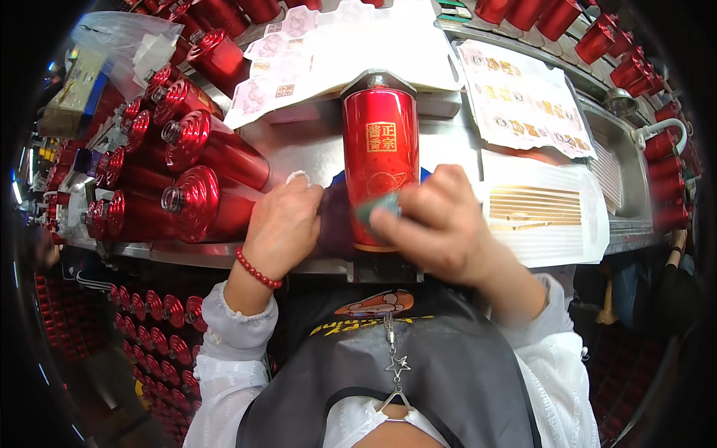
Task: The person applies a red label to a red cylindrical can, smooths it with a green pad, and uses a wooden stick to press the edges. The person repeats this process on multiple cans, placing each finished can back on the workbench.
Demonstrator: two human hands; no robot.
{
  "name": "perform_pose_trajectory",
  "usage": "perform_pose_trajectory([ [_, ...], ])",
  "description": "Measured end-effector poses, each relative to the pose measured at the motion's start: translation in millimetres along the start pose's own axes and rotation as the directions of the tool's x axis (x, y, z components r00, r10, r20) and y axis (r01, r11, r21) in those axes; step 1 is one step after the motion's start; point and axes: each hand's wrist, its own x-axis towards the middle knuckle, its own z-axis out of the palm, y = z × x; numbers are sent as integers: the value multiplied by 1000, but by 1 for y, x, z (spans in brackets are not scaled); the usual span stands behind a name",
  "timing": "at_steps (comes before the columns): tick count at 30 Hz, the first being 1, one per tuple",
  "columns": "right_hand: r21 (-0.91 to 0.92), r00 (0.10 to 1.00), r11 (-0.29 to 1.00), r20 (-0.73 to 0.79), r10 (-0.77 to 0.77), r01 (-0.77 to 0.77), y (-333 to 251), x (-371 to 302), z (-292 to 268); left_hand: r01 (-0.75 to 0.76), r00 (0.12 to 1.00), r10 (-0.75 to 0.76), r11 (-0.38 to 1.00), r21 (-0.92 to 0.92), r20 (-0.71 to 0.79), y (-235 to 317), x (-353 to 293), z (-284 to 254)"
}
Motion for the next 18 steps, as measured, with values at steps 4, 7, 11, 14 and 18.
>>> perform_pose_trajectory([
  [4,337,964,904,113,240,-265,-8,-19,-23,59,978,-70,996,-62,-198,19,-6,-29],
  [7,599,498,285,224,838,-748,-5,-32,-19,-55,808,-306,811,-582,-503,26,-6,-32],
  [11,778,482,175,181,858,-603,-5,-24,6,-148,894,-443,-136,-980,-74,30,0,-11],
  [14,700,524,274,168,835,-660,-5,-20,11,-124,902,-430,-159,-979,-45,38,11,17],
  [18,574,479,313,161,863,-757,0,-28,7,-6,957,-290,47,-999,-20,24,-10,11],
])
